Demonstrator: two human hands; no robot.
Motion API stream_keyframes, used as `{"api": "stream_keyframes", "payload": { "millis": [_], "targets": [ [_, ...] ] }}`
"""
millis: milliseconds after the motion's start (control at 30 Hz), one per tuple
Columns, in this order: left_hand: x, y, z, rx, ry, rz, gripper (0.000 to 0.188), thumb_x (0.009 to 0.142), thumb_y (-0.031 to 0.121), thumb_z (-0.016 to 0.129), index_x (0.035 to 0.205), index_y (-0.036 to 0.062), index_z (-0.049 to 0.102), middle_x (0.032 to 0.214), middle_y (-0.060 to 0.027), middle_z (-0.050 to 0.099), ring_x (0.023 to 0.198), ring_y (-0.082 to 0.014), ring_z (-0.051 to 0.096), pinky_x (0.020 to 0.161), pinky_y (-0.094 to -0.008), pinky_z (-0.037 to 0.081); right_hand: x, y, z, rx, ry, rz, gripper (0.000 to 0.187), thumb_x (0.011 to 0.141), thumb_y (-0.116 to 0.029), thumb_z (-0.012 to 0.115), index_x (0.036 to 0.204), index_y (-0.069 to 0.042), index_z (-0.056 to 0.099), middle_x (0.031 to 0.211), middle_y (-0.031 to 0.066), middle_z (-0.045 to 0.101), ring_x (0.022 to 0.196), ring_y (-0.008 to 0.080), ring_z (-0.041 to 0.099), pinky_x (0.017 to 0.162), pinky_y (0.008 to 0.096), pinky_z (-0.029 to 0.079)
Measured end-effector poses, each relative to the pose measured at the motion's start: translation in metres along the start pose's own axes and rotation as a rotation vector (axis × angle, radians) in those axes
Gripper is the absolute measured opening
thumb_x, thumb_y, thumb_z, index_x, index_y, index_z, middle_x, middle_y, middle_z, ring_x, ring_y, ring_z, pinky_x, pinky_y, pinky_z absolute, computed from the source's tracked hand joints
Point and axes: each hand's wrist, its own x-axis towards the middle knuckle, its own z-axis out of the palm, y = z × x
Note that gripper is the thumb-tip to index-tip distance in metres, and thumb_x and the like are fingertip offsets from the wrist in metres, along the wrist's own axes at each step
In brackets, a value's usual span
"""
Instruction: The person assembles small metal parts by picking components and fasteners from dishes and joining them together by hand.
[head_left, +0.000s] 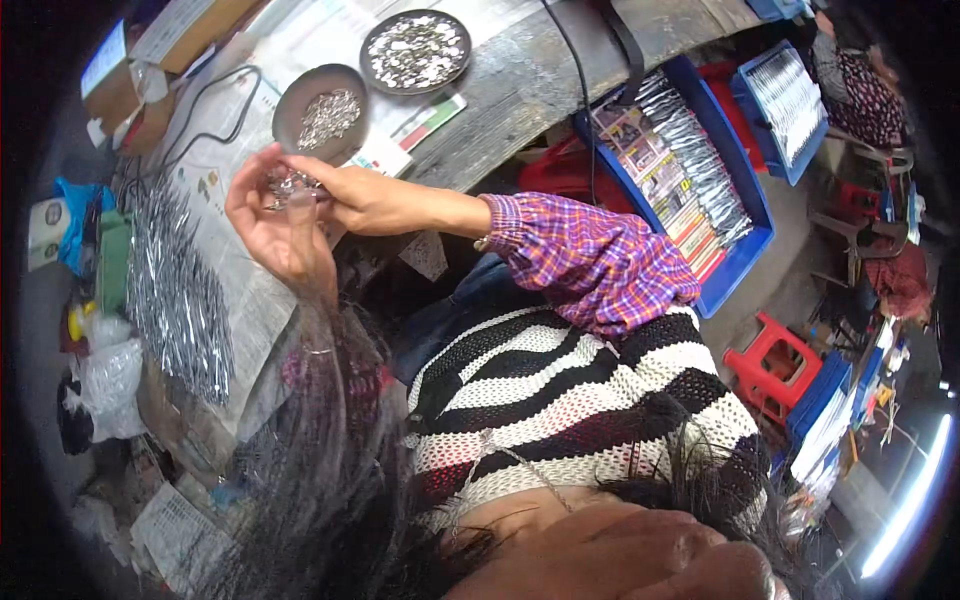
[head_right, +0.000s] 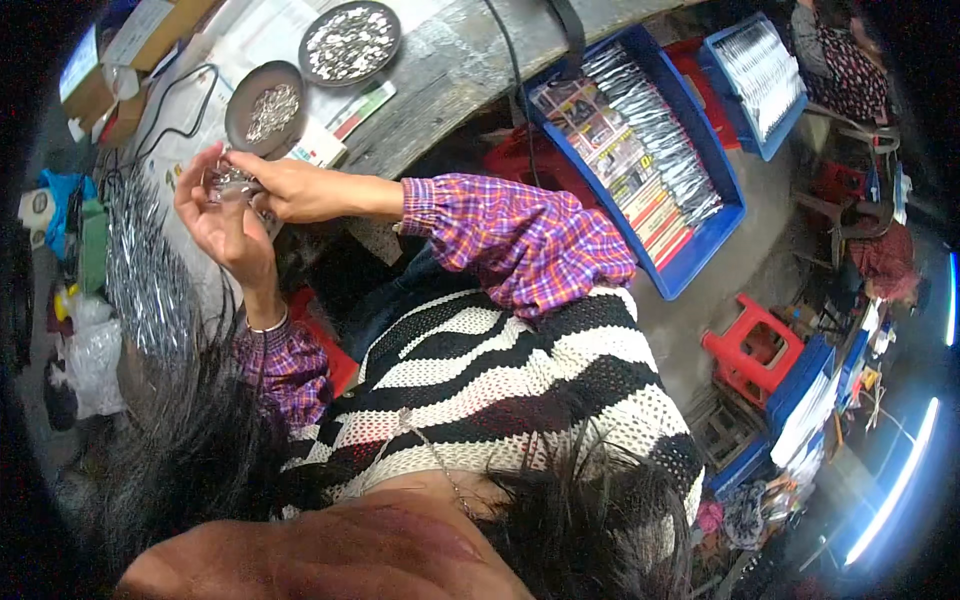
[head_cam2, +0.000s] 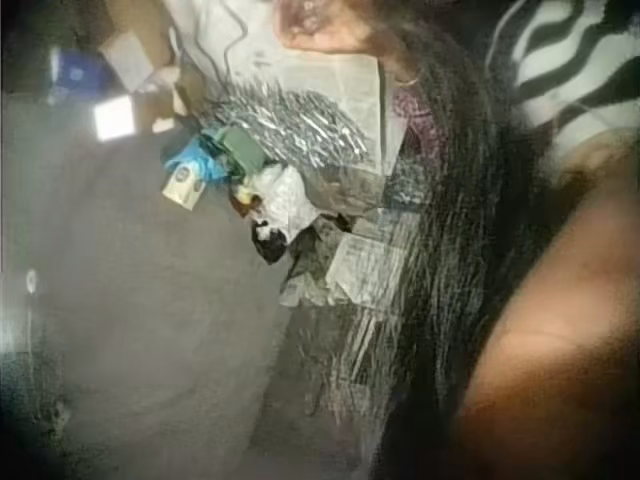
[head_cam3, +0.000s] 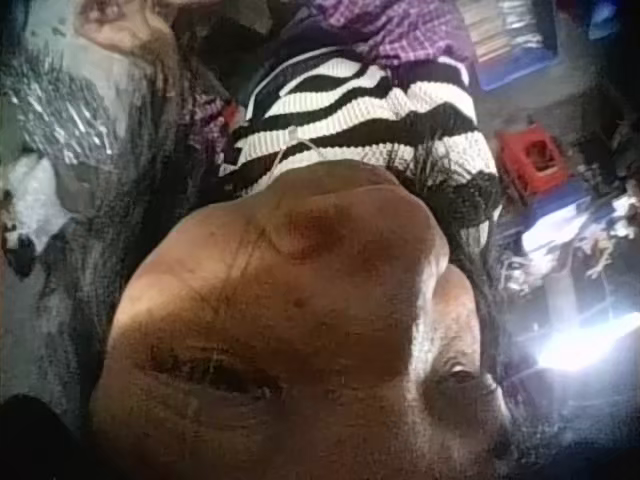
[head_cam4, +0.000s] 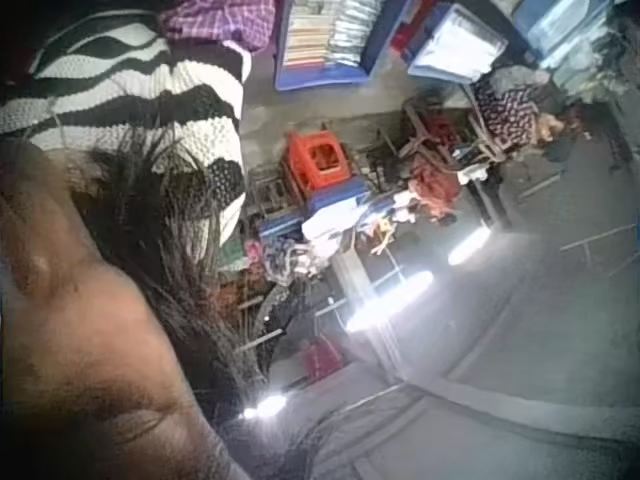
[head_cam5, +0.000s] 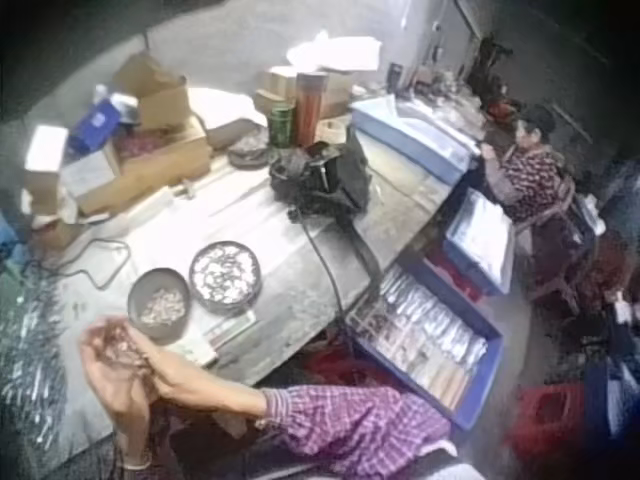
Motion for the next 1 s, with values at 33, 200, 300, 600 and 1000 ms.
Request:
{"api": "stream_keyframes", "payload": {
  "millis": [33, 200, 300, 600, 1000],
  "targets": [
    [-0.001, 0.003, 0.004, -0.011, 0.014, -0.013, 0.045, 0.079, 0.011, 0.057, 0.118, -0.0013, 0.037, 0.119, -0.0205, 0.045, 0.112, -0.0263, 0.043, 0.098, -0.0369, 0.032, 0.002, -0.005, -0.002, 0.081, -0.021, -0.014, 0.062, 0.08, -0.001, 0.047, 0.136, -0.005, 0.02, 0.115, 0.0256, 0.05, 0.103, 0.0338, 0.053, 0.084, 0.0369, 0.043],
    [0.011, 0.014, 0.009, -0.094, -0.051, 0.08, 0.053, 0.08, 0.023, 0.064, 0.12, 0.0031, 0.037, 0.122, -0.0191, 0.042, 0.114, -0.0293, 0.041, 0.095, -0.0399, 0.034, -0.007, -0.034, -0.029, 0.224, -0.032, 0.081, 0.057, 0.083, -0.002, 0.043, 0.136, -0.008, 0.023, 0.092, 0.0127, 0.054, 0.077, 0.0166, 0.055, 0.072, 0.0302, 0.045],
    [0.011, 0.013, 0.0, -0.011, -0.024, 0.079, 0.056, 0.079, 0.029, 0.064, 0.12, 0.0028, 0.036, 0.126, -0.0211, 0.039, 0.116, -0.0347, 0.042, 0.093, -0.0395, 0.036, -0.039, -0.049, -0.069, 0.204, -0.051, 0.109, 0.053, 0.087, -0.007, 0.045, 0.136, -0.006, 0.025, 0.082, 0.003, 0.05, 0.076, 0.011, 0.052, 0.069, 0.0264, 0.044],
    [-0.033, 0.007, -0.035, 0.088, -0.087, -0.237, 0.042, 0.083, 0.009, 0.055, 0.12, -0.0015, 0.037, 0.123, -0.0185, 0.043, 0.105, -0.0285, 0.049, 0.087, -0.034, 0.037, -0.249, -0.052, -0.208, 0.492, 0.741, 0.785, 0.043, 0.085, -0.001, 0.049, 0.125, -0.001, 0.031, 0.093, 0.01, 0.052, 0.075, 0.0138, 0.054, 0.071, 0.0279, 0.049],
    [-0.056, 0.002, -0.024, 0.044, -0.108, -0.371, 0.044, 0.08, 0.003, 0.057, 0.12, 0.0006, 0.038, 0.117, -0.0175, 0.045, 0.099, -0.0243, 0.051, 0.085, -0.0299, 0.038, -0.245, 0.101, -0.25, 0.623, 0.876, 1.095, 0.008, 0.087, -0.002, 0.046, 0.091, 0.004, 0.046, 0.077, 0.0082, 0.051, 0.061, 0.0164, 0.053, 0.049, 0.0287, 0.047]
  ]
}}
